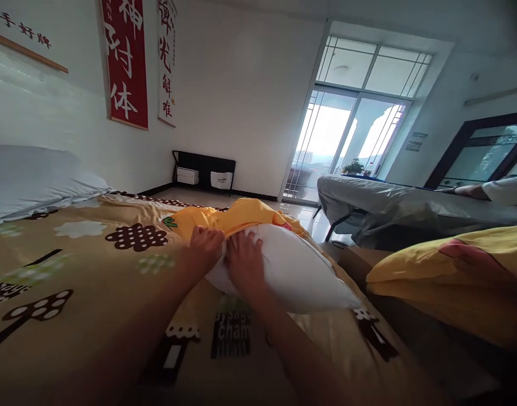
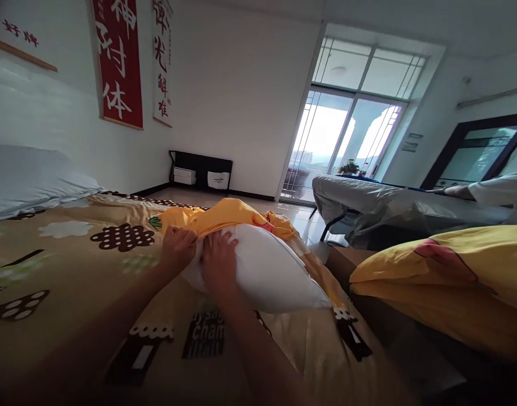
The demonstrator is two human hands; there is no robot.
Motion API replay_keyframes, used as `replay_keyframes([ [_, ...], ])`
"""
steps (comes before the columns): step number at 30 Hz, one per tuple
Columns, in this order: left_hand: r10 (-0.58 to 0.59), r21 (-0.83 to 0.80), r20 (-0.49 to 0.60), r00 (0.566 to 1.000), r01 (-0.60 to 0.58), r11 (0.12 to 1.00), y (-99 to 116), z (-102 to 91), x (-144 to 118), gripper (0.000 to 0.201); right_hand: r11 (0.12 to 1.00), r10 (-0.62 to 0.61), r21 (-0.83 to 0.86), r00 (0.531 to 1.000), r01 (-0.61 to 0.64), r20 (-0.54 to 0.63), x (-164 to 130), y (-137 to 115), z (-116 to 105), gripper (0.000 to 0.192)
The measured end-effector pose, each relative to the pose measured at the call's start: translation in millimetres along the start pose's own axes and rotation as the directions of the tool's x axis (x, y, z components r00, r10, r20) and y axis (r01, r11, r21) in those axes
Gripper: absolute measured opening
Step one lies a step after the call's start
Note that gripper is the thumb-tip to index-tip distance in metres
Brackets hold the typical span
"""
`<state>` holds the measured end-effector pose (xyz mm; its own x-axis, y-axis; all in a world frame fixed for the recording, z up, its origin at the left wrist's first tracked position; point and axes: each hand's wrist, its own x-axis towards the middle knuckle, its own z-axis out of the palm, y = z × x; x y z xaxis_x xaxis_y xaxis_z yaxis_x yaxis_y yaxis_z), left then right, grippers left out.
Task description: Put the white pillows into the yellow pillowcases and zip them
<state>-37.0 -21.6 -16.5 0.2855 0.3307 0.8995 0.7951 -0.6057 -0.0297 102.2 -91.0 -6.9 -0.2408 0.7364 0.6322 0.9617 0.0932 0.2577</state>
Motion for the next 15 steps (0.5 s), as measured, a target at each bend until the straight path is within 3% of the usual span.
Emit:
replay_keyframes([
  [4,0.037,0.033,0.105,0.994,-0.041,0.999,14,-2.2,-1,0.033,0.998,-0.064,0.03,0.998,0.063,0.01,14,-9,4,0.041],
  [7,-0.026,0.068,0.112,0.993,0.018,0.997,4,-7.9,-8,0.032,0.97,-0.202,0.121,0.976,0.21,-0.079,5,-11,7,0.049],
  [10,-0.057,0.1,0.101,0.993,0.047,0.994,-18,-17.4,-18,0.018,0.923,-0.292,0.199,0.937,0.328,-0.192,-19,-10,3,0.051],
  [13,0.016,0.072,0.207,0.978,-0.032,0.997,-33,-26.8,-23,0.018,0.861,-0.405,0.168,0.848,0.479,-0.34,-51,1,-5,0.037],
  [15,0.051,0.029,0.277,0.96,-0.062,0.998,-34,-33.9,-21,0.018,0.895,-0.365,0.079,0.824,0.439,-0.434,-72,17,-8,0.036],
])
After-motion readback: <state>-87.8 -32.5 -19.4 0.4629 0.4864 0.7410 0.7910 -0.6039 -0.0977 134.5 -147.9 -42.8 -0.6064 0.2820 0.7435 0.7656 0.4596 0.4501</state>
